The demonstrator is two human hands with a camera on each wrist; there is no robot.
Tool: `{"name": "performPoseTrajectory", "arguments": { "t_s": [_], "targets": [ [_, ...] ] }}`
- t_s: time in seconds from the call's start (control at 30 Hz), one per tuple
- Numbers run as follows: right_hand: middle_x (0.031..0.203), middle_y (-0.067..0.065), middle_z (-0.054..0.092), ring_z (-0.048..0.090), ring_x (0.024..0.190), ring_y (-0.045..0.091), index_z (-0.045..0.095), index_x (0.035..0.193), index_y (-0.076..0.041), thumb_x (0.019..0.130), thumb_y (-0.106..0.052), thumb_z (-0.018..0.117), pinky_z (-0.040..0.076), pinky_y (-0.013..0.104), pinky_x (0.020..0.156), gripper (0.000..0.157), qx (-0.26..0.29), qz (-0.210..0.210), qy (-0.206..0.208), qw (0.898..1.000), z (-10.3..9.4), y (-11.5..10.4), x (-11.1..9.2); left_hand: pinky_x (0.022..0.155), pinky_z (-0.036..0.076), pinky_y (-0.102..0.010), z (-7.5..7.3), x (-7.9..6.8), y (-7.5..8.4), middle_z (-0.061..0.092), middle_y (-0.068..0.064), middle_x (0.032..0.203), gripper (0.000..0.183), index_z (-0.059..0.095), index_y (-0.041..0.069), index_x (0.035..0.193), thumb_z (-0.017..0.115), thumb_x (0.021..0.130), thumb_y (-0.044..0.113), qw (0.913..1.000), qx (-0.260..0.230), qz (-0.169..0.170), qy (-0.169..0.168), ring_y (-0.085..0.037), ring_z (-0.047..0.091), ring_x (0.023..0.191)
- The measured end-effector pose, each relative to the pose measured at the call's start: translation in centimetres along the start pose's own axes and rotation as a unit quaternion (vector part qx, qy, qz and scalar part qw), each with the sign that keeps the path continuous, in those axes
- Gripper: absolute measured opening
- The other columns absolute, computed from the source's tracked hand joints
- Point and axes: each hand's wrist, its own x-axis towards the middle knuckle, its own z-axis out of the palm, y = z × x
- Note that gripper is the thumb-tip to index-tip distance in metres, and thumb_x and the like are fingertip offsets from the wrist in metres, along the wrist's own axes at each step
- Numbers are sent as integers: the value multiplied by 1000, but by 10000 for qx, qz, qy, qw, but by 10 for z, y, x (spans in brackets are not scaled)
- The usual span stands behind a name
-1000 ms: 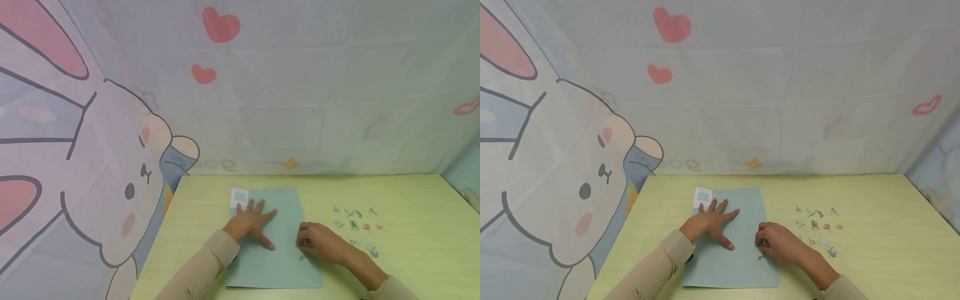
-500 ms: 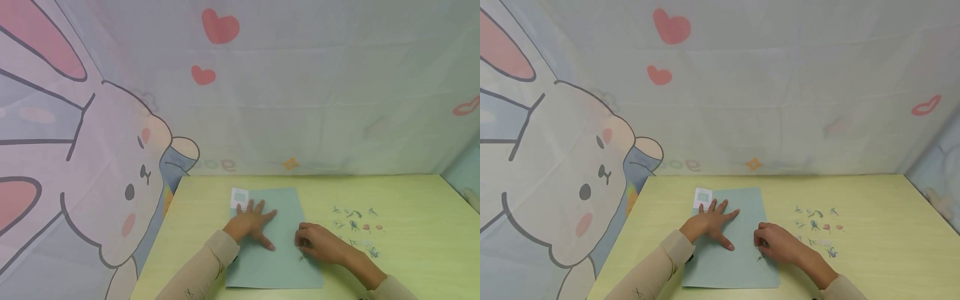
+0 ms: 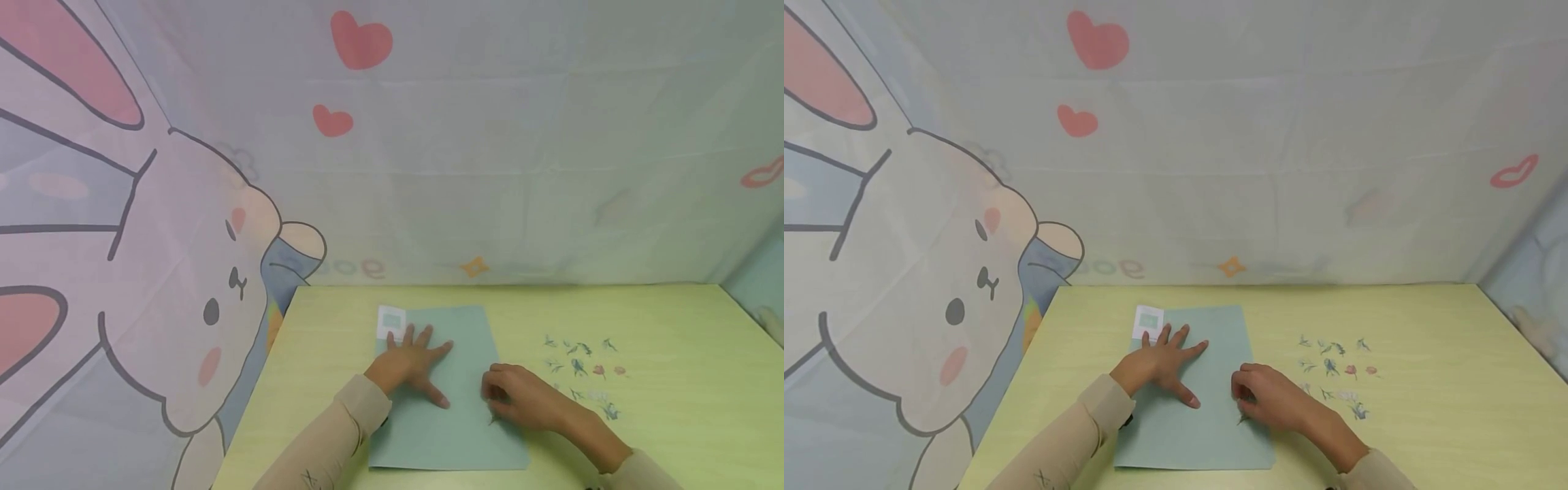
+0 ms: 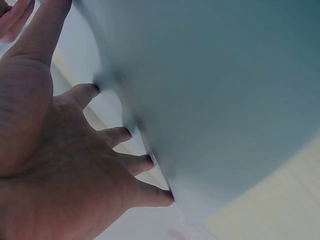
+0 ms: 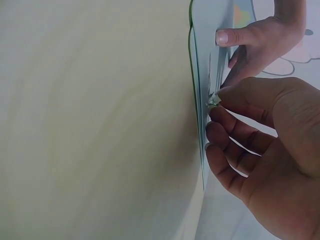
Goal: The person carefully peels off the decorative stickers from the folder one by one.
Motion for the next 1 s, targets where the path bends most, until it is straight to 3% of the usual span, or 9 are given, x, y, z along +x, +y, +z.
{"name": "performPoseTrajectory", "arguments": {
  "t_s": [0.23, 0.47, 1.0],
  "targets": [
    [85, -13, 58, 51, 77, 2, 66, 93, -17, 93, 4, 71, 49, 26, 70, 21, 86, 41, 132, 9999, 2, 1, 0, 122, 8, -73, 0, 1, 0, 8, -7, 179, 118, 25, 43, 168, 85, 72, 75, 10000, 1, 7, 12, -43, 2, 162],
    [87, -9, 66, 58, 78, 3, 69, 95, -14, 94, 5, 72, 54, 28, 70, 19, 219, 189, 276, 9992, -2, 3, -3, 122, 7, -74, 0, -2, 0, 8, -8, 179, 118, 26, 42, 169, 86, 72, 74, 10000, -70, 48, 28, -44, 2, 162],
    [93, -5, 72, 62, 83, 2, 71, 103, -13, 98, 4, 70, 55, 29, 73, 17, 322, 666, 612, 9954, -42, 18, -22, 122, 5, -73, -1, -4, 0, 6, -8, 179, 118, 25, 42, 169, 87, 72, 72, 9999, -127, 63, -8, -44, 1, 162]
  ]
}}
